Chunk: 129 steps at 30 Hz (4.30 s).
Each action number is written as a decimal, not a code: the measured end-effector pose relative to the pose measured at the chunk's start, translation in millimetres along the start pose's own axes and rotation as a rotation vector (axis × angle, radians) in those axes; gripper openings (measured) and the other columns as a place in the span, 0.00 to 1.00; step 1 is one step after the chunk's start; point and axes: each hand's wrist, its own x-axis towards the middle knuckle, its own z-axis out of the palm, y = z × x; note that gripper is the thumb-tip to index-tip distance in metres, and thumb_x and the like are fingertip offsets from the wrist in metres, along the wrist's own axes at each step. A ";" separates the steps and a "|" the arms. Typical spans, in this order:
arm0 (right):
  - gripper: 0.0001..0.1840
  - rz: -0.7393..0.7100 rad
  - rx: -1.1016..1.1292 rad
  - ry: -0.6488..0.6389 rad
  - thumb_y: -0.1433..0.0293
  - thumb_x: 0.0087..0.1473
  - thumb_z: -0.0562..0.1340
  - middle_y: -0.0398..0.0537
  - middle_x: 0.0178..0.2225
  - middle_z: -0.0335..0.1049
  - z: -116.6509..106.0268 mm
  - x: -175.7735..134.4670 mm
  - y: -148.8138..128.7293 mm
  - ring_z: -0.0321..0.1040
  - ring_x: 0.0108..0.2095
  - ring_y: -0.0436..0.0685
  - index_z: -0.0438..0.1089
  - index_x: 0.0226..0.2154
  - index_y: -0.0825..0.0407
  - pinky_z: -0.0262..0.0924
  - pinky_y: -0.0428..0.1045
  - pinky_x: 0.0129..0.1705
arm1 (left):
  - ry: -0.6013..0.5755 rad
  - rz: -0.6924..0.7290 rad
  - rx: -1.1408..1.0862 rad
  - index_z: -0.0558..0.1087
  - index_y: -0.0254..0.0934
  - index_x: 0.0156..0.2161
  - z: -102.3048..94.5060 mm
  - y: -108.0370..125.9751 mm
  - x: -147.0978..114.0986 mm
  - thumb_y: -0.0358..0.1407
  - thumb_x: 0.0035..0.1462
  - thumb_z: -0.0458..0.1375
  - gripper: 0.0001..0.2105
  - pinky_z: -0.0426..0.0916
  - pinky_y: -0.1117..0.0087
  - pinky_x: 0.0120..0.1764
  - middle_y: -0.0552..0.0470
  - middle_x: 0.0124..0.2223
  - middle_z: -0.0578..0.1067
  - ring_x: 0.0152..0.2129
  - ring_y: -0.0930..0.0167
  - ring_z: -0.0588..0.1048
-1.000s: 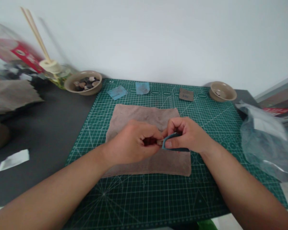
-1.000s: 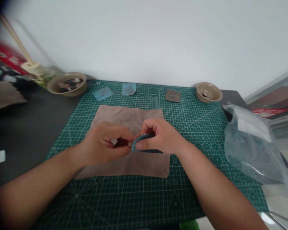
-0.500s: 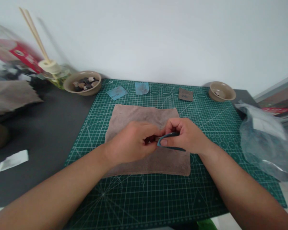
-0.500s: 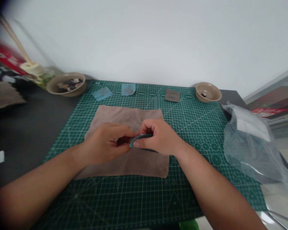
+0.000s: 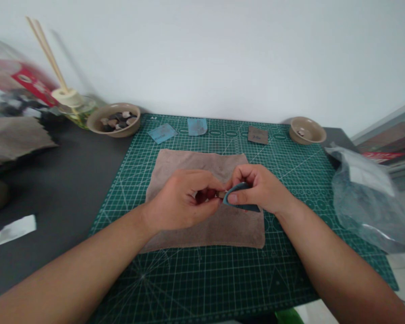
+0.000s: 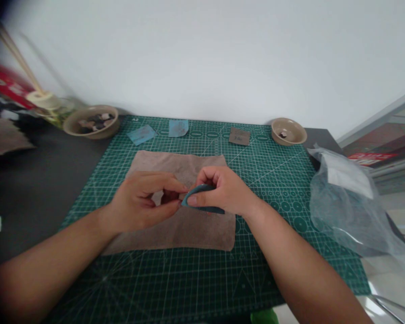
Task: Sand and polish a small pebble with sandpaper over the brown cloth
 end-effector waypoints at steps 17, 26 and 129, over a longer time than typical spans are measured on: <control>0.19 -0.038 -0.191 -0.002 0.61 0.40 0.76 0.40 0.25 0.70 2.1 3.1 0.1 0.61 0.26 0.49 0.68 0.25 0.52 0.53 0.46 0.27 | -0.125 0.063 0.131 0.73 0.35 0.32 2.4 -4.4 -0.2 0.26 0.55 0.59 0.03 0.61 0.75 0.25 0.57 0.24 0.71 0.21 0.77 0.69; 0.19 -0.041 -0.258 0.002 0.61 0.40 0.75 0.38 0.24 0.66 5.0 2.9 -1.7 0.60 0.26 0.49 0.68 0.25 0.52 0.51 0.45 0.26 | -0.186 0.060 0.166 0.62 0.38 0.25 4.5 -6.5 -0.8 0.25 0.54 0.56 0.09 0.55 0.71 0.24 0.59 0.22 0.63 0.20 0.76 0.64; 0.18 -0.075 -0.547 -0.021 0.62 0.44 0.73 0.35 0.22 0.61 15.2 2.5 -0.3 0.55 0.25 0.48 0.65 0.23 0.52 0.46 0.47 0.26 | -0.353 0.061 0.364 0.70 0.37 0.29 6.9 -7.3 -6.2 0.25 0.57 0.56 0.07 0.58 0.68 0.26 0.56 0.25 0.71 0.23 0.72 0.71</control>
